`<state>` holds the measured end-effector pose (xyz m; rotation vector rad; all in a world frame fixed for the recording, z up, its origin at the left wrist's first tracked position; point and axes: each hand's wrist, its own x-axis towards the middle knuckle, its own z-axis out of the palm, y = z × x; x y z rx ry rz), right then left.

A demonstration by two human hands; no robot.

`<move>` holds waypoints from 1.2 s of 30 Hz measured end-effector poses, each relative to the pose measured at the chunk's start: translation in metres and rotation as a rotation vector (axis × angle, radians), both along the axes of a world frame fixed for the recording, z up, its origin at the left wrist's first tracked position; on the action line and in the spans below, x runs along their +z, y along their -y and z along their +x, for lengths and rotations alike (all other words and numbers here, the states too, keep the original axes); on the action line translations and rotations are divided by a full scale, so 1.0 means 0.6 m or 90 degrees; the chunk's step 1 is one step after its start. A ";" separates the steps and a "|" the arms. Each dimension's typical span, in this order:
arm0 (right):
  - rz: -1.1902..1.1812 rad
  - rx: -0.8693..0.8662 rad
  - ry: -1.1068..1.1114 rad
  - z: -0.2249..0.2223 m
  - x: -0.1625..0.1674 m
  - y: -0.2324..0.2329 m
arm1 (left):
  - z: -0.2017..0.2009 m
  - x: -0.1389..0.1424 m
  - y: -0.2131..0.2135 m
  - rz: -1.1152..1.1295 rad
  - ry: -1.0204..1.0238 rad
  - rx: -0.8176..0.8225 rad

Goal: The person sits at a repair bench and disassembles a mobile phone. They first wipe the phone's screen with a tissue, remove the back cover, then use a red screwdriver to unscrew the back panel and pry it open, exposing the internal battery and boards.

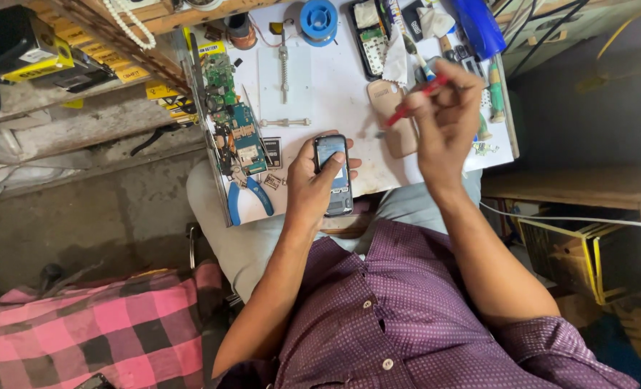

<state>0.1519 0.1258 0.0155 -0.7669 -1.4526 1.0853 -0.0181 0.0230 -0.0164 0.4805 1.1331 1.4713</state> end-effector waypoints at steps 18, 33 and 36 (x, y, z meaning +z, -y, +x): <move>-0.156 0.065 -0.024 0.040 0.024 -0.024 | 0.002 0.023 0.002 -0.010 -0.019 -0.005; -0.016 0.032 -0.070 -0.009 0.006 0.071 | 0.003 0.018 0.011 0.031 0.006 0.010; 0.019 0.029 -0.053 -0.013 0.005 0.073 | 0.005 0.014 0.013 0.033 0.010 0.022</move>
